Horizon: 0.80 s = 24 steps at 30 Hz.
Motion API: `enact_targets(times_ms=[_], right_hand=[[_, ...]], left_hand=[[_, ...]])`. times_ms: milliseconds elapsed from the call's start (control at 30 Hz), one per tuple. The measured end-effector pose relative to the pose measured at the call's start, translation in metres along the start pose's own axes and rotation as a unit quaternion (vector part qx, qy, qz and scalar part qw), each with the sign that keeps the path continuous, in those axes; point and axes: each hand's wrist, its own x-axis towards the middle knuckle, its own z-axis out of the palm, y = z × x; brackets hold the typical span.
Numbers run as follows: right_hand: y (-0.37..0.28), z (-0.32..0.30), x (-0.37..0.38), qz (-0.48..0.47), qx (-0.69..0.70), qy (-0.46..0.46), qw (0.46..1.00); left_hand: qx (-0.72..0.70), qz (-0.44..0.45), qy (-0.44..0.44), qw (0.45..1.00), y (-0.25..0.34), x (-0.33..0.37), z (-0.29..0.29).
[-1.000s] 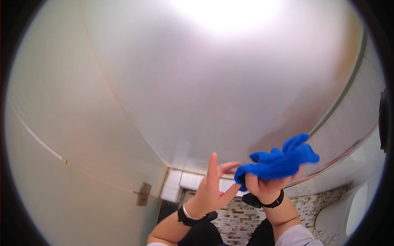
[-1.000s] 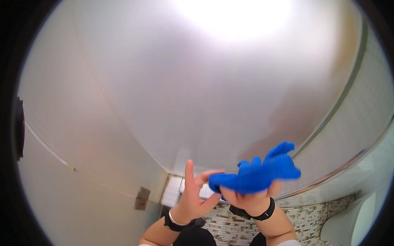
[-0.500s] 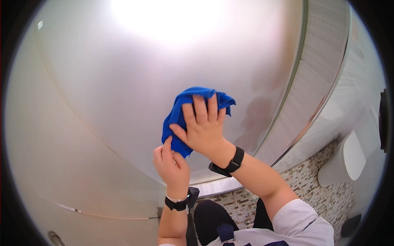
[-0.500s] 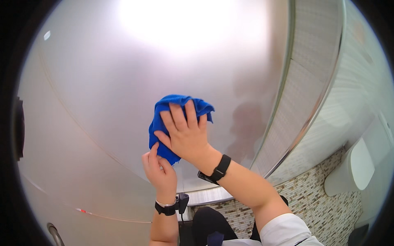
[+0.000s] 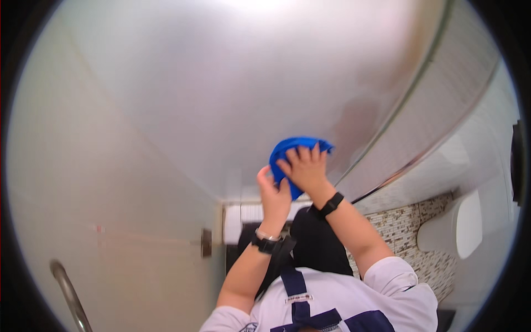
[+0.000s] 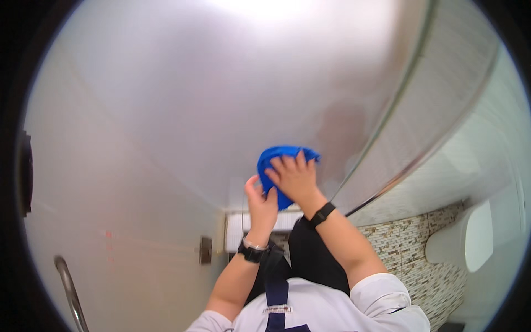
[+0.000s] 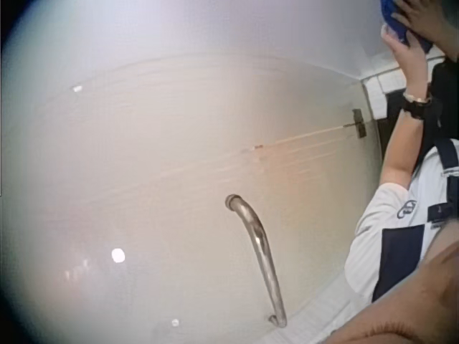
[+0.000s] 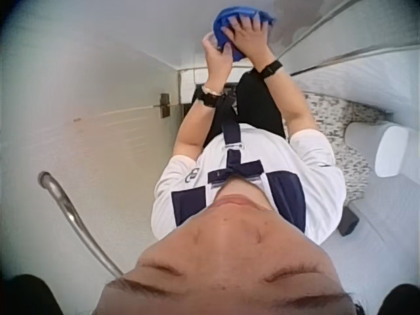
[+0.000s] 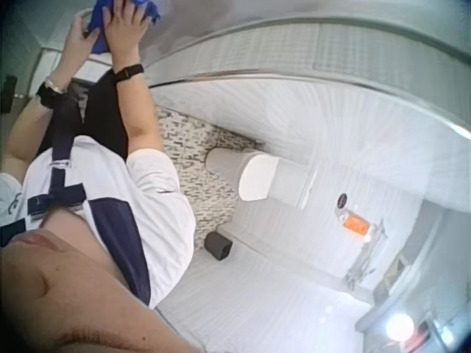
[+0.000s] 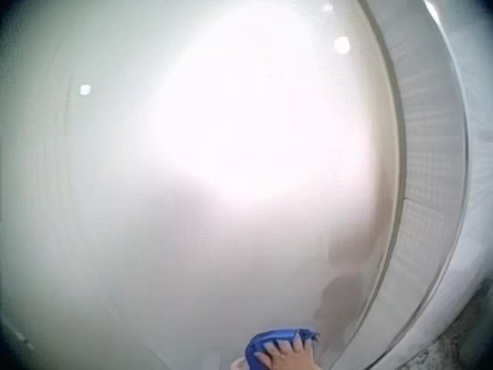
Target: Using a blue cloth to wipe down the glass door and metal handle of a shower enclosure.
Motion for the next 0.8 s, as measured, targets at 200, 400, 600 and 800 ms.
enact_targets(times_ms=[200,400,600,800], right_hand=[[0.0,0.024,-0.01,-0.017,-0.028,0.093,0.995],[-0.007,0.03,-0.015,0.004,0.006,0.1,0.995],[-0.005,0.027,-0.02,0.011,0.011,0.099,0.995],[0.005,0.019,-0.019,-0.013,0.02,0.118,0.993]], left_hand=[[0.232,0.176,0.066,0.954,0.023,-0.022,0.012],[0.266,0.012,0.035,0.963,0.034,-0.024,0.008],[0.101,-0.125,-0.011,0.987,0.022,-0.007,0.012],[0.169,-0.008,0.0,0.986,0.015,-0.01,0.029]])
